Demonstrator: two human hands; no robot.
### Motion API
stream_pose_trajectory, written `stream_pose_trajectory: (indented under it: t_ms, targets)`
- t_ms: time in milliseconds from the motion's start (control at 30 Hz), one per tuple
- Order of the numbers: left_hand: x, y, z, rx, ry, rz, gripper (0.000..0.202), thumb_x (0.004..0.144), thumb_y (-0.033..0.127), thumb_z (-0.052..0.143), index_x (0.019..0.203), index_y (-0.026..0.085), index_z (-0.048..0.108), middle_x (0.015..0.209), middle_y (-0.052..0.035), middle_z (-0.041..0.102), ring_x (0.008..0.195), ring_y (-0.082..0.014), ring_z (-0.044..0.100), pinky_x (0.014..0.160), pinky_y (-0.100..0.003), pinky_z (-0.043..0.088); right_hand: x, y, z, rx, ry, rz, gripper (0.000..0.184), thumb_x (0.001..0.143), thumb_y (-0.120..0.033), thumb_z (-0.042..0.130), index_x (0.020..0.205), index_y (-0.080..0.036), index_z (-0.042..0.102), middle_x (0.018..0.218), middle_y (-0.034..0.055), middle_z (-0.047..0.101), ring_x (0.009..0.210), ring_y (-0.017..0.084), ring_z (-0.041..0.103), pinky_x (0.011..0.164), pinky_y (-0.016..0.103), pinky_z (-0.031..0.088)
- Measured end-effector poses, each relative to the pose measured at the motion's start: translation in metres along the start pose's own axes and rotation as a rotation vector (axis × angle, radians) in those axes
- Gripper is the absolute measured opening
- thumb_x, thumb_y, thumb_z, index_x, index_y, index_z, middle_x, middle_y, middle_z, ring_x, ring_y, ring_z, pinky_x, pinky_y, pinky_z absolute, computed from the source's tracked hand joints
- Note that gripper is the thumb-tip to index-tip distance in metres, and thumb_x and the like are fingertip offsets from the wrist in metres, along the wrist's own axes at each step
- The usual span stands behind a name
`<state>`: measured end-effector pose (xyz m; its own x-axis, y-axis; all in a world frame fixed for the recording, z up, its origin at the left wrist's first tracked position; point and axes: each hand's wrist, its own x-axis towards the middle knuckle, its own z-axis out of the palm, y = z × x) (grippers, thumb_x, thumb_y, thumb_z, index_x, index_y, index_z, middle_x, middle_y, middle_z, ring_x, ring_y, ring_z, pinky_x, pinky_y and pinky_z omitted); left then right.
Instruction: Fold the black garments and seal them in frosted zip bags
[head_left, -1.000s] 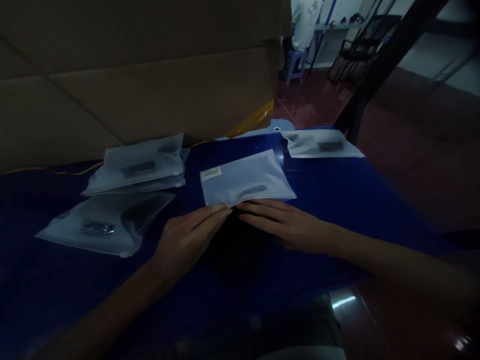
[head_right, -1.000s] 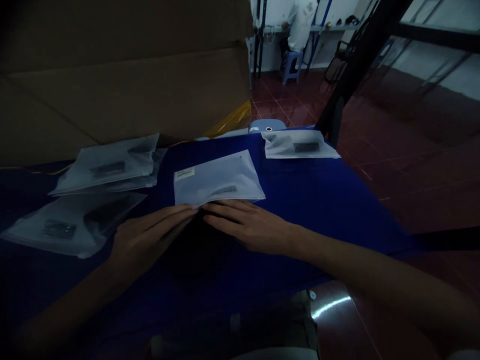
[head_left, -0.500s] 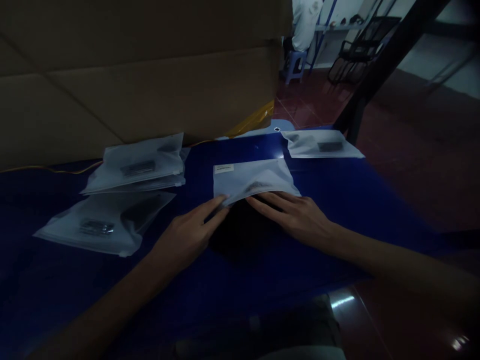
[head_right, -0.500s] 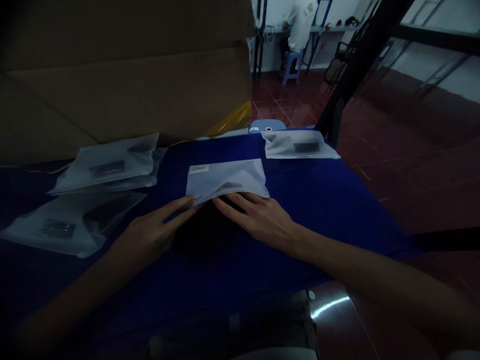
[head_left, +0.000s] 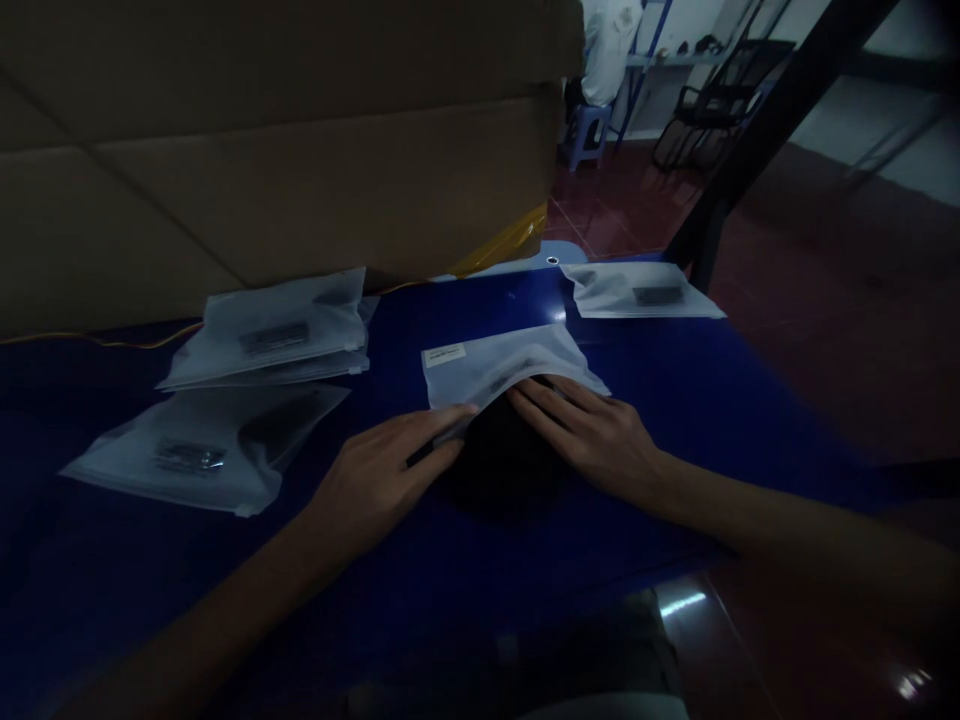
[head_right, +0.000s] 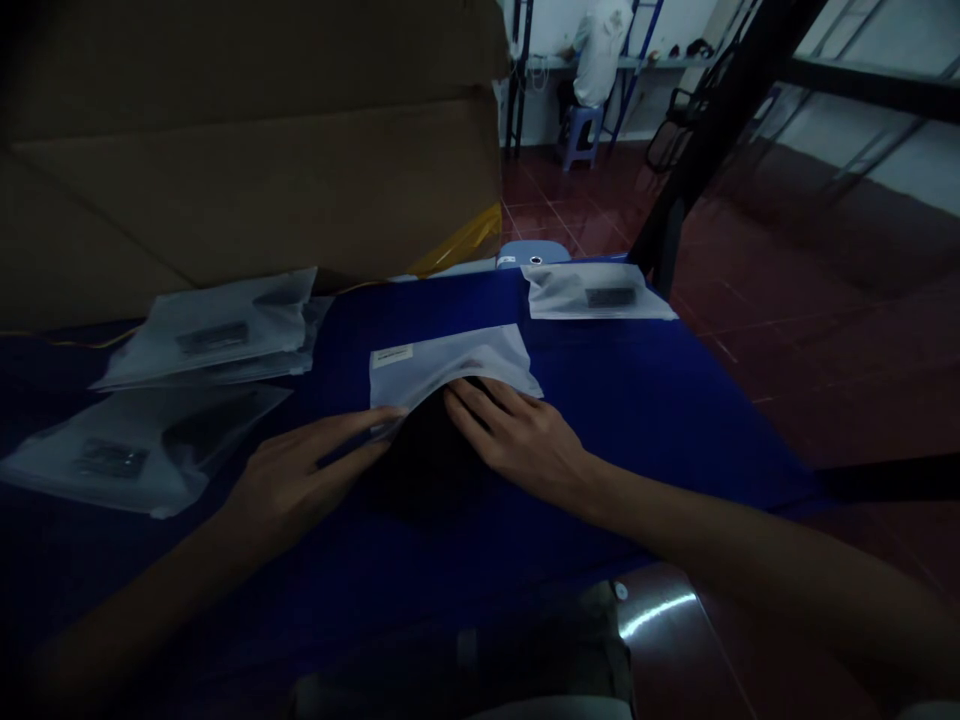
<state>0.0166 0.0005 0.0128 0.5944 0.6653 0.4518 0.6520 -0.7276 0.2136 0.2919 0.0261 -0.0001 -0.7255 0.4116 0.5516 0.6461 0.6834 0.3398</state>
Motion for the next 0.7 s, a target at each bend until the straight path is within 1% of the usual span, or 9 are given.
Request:
stream_pose_trajectory:
  t_ms: [67,100,200,300,367,433,500,600,700]
  targets:
    - [0.001,0.004,0.000,-0.060,0.000,-0.105,0.035,0.111,0.035,0.044,0.141,0.026,0.061,0.128,-0.0011,0.076,0.114,-0.0179,0.075,0.098,-0.031,0.063,-0.001,0.000,0.002,-0.033,-0.058,0.040,0.040,0.096,0.004,0.051,0.130,-0.007,0.067,0.125,0.0095,0.077,0.098,0.021,0.075,0.056,0.025,0.059]
    - [0.002,0.006,0.000,-0.074,-0.004,-0.127,0.035,0.112,0.036,0.044,0.142,0.027,0.060,0.128,-0.0005,0.076,0.113,-0.0181,0.075,0.098,-0.032,0.063,-0.001,0.000,0.002,-0.045,-0.081,0.064,0.039,0.095,0.004,0.050,0.129,-0.006,0.068,0.121,0.0114,0.078,0.093,0.021,0.076,0.056,0.026,0.059]
    - [0.000,0.009,0.001,-0.083,-0.026,-0.124,0.037,0.112,0.038,0.042,0.143,0.028,0.060,0.129,-0.0008,0.076,0.114,-0.0191,0.075,0.097,-0.033,0.063,-0.002,0.001,0.003,-0.052,-0.121,0.082,0.041,0.094,0.004,0.047,0.130,-0.002,0.065,0.116,0.0173,0.078,0.092,0.024,0.075,0.062,0.031,0.063]
    - [-0.004,0.007,0.003,-0.084,-0.016,-0.144,0.039,0.113,0.039,0.039,0.144,0.027,0.059,0.131,0.0000,0.075,0.113,-0.0164,0.076,0.096,-0.028,0.063,-0.001,0.006,0.003,0.114,-0.145,0.048,0.043,0.095,-0.004,0.051,0.139,-0.001,0.056,0.129,0.0219,0.072,0.111,0.029,0.072,0.071,0.035,0.065]
    - [-0.007,0.004,0.005,-0.073,-0.009,-0.142,0.040,0.113,0.040,0.039,0.145,0.028,0.058,0.131,0.0008,0.075,0.110,-0.0158,0.077,0.092,-0.026,0.064,-0.001,0.010,0.003,0.315,-0.159,-0.024,0.043,0.096,-0.012,0.056,0.138,-0.002,0.054,0.141,0.0246,0.064,0.131,0.033,0.062,0.081,0.038,0.065]
    - [-0.008,0.001,0.005,-0.077,-0.020,-0.153,0.040,0.112,0.041,0.040,0.147,0.031,0.057,0.131,0.0018,0.075,0.108,-0.0167,0.077,0.089,-0.026,0.065,-0.001,0.013,0.004,0.454,-0.175,-0.142,0.038,0.097,-0.014,0.056,0.133,-0.007,0.056,0.150,0.0243,0.056,0.146,0.034,0.049,0.091,0.041,0.063]
    - [-0.007,0.000,0.003,-0.106,-0.039,-0.178,0.041,0.112,0.040,0.042,0.149,0.033,0.055,0.132,0.0032,0.075,0.109,-0.0164,0.077,0.090,-0.025,0.064,0.000,0.013,0.005,0.465,-0.179,-0.227,0.033,0.099,-0.010,0.052,0.131,-0.013,0.059,0.155,0.0202,0.054,0.150,0.032,0.044,0.094,0.042,0.061]
    - [-0.003,0.003,-0.002,-0.125,-0.058,-0.194,0.040,0.111,0.039,0.046,0.150,0.035,0.054,0.132,0.0057,0.075,0.109,-0.0154,0.077,0.090,-0.024,0.064,0.000,0.010,0.005,0.327,-0.152,-0.170,0.037,0.099,-0.006,0.050,0.133,-0.017,0.061,0.149,0.0157,0.061,0.140,0.030,0.055,0.082,0.034,0.063]
    - [-0.001,0.008,-0.004,-0.113,-0.040,-0.162,0.041,0.110,0.040,0.049,0.151,0.038,0.052,0.132,0.0070,0.074,0.108,-0.0163,0.078,0.091,-0.026,0.064,0.001,0.003,0.003,0.127,-0.152,-0.028,0.042,0.098,-0.004,0.051,0.137,-0.015,0.061,0.131,0.0155,0.072,0.114,0.027,0.070,0.070,0.030,0.063]
